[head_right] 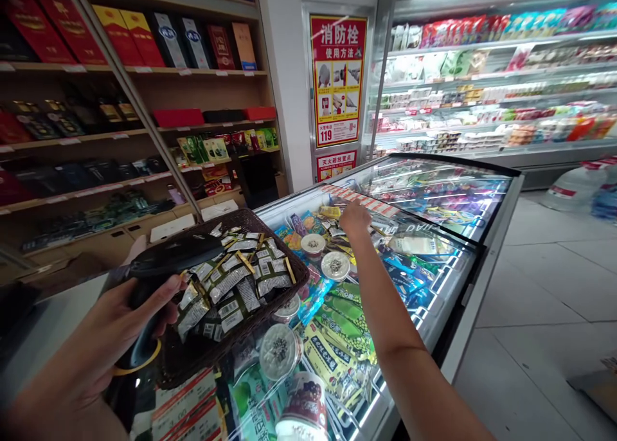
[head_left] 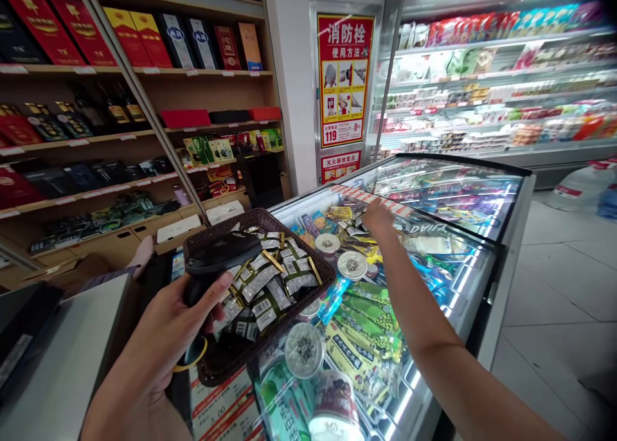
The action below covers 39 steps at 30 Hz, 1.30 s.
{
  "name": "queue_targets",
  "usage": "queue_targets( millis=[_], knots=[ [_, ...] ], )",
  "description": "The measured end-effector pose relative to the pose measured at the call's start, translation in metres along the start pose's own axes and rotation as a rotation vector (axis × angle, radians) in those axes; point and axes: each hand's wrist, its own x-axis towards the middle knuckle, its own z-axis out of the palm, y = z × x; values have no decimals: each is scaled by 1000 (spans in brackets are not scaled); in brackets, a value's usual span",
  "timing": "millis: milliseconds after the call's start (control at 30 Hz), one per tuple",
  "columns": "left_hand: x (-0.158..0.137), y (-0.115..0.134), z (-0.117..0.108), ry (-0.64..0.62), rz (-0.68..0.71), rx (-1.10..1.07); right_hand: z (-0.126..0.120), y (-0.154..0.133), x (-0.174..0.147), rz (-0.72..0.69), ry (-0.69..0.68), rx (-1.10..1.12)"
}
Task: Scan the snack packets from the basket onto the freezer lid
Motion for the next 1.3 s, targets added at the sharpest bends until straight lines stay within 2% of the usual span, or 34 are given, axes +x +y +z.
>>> queue_targets(
  millis=[100,200,300,333,400,533,633,800,867,1033,1167,1300],
  knots=[
    [-2,2,-2,58,-1,7,10,-36,-21,-83,86,-188],
    [-8,9,-2,95,0,6,30,-78,-57,-295,-130,-147],
    [-11,14,-1,80,-5,10,55,-107,-98,-412,-427,4],
    [-11,14,0,71,-8,12,62,-112,-110,-442,-492,26],
    [-12,14,1,62,-14,5,72,-117,-127,-479,-537,45],
    [-10,13,3,51,-7,-7,76,-119,-137,-460,-531,103],
    [-9,11,3,39,10,16,73,-120,-134,-421,-619,246],
    [-8,12,4,37,18,-3,68,-121,-131,-235,-780,520],
    [-9,13,5,54,23,-9,66,-120,-127,-207,-773,598],
    [-13,16,9,54,27,-42,53,-112,-102,-186,-636,660],
    [-14,18,14,28,27,-73,29,-101,-75,-108,-526,667],
    [-10,18,19,-52,31,-47,5,-91,-58,-111,-425,693]
  ],
)
